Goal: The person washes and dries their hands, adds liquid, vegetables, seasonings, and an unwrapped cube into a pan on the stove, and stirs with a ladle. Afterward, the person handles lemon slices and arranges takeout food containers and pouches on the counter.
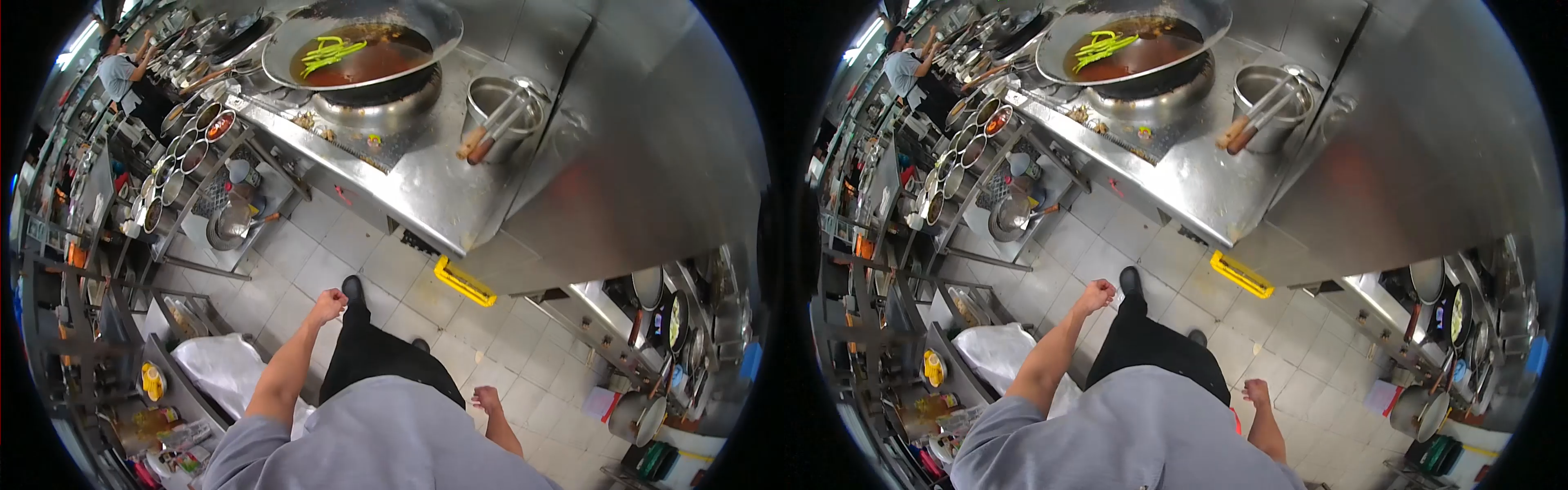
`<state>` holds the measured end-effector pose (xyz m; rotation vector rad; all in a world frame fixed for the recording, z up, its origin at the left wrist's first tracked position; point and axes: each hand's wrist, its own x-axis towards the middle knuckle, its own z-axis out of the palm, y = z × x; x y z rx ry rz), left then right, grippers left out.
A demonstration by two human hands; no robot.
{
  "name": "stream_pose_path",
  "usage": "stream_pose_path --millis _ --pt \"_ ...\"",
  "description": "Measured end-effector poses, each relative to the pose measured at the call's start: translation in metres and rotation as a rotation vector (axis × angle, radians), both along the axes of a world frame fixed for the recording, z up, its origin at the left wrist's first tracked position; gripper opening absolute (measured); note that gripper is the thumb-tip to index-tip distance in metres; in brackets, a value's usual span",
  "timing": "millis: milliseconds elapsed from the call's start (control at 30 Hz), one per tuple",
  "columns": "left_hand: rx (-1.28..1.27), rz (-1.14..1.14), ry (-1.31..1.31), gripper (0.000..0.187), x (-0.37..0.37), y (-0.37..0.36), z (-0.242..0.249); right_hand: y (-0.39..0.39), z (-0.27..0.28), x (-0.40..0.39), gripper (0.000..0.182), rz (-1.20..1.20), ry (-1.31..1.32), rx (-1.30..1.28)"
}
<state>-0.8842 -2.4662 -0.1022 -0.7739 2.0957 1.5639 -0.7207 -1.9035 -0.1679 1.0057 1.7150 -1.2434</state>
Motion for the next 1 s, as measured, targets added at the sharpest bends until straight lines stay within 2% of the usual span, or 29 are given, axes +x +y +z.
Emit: stream_pose_path --millis 67,167,200,267,367,400,533,567,667,833,900,967,1000 --pt "0.061 0.021 0.033 0.012 -0.04 -0.011 -0.004 -0.01 -0.001 -0.005 0.02 -0.041 0.026 -0.004" --pt "0.196 0.177 0.026 0.013 -0.106 -0.027 -0.005 -0.035 0.005 -0.02 0.02 -0.121 0.049 0.006" --pt "0.203 0.16 0.035 0.013 -0.127 -0.034 -0.016 -0.048 0.008 -0.028 0.019 -0.15 0.042 0.013" --pt "0.311 0.333 0.015 0.015 -0.167 -0.05 -0.037 -0.079 0.017 -0.039 0.018 -0.19 0.082 -0.002" --pt "0.408 0.419 0.005 0.018 -0.217 -0.068 -0.056 -0.13 0.038 -0.064 0.017 -0.208 0.149 0.0" --pt "0.445 0.486 -0.015 0.019 -0.229 -0.075 -0.062 -0.15 0.049 -0.072 0.018 -0.184 0.182 0.004" --pt "0.457 0.521 -0.087 0.021 -0.269 -0.095 -0.087 -0.213 0.083 -0.097 0.024 -0.208 0.302 0.026" --pt "0.459 0.531 -0.108 0.022 -0.275 -0.1 -0.094 -0.221 0.084 -0.097 0.026 -0.087 0.318 0.137" --pt "0.471 0.601 -0.145 0.024 -0.288 -0.112 -0.114 -0.236 0.082 -0.077 0.03 -0.106 0.448 0.081" --pt "0.499 0.789 -0.209 0.021 -0.31 -0.106 -0.095 -0.25 0.107 -0.046 0.027 -0.171 0.247 0.083" --pt "0.27 0.847 -0.018 0.02 -0.315 -0.109 -0.086 -0.23 0.073 -0.007 0.026 0.158 0.397 0.179" --pt "-0.446 0.731 0.433 0.023 -0.321 -0.124 -0.069 -0.227 0.073 -0.001 0.025 0.087 0.369 0.152" --pt "-0.476 0.659 0.64 0.025 -0.323 -0.128 -0.017 -0.229 0.073 -0.003 0.025 0.043 0.349 0.137"
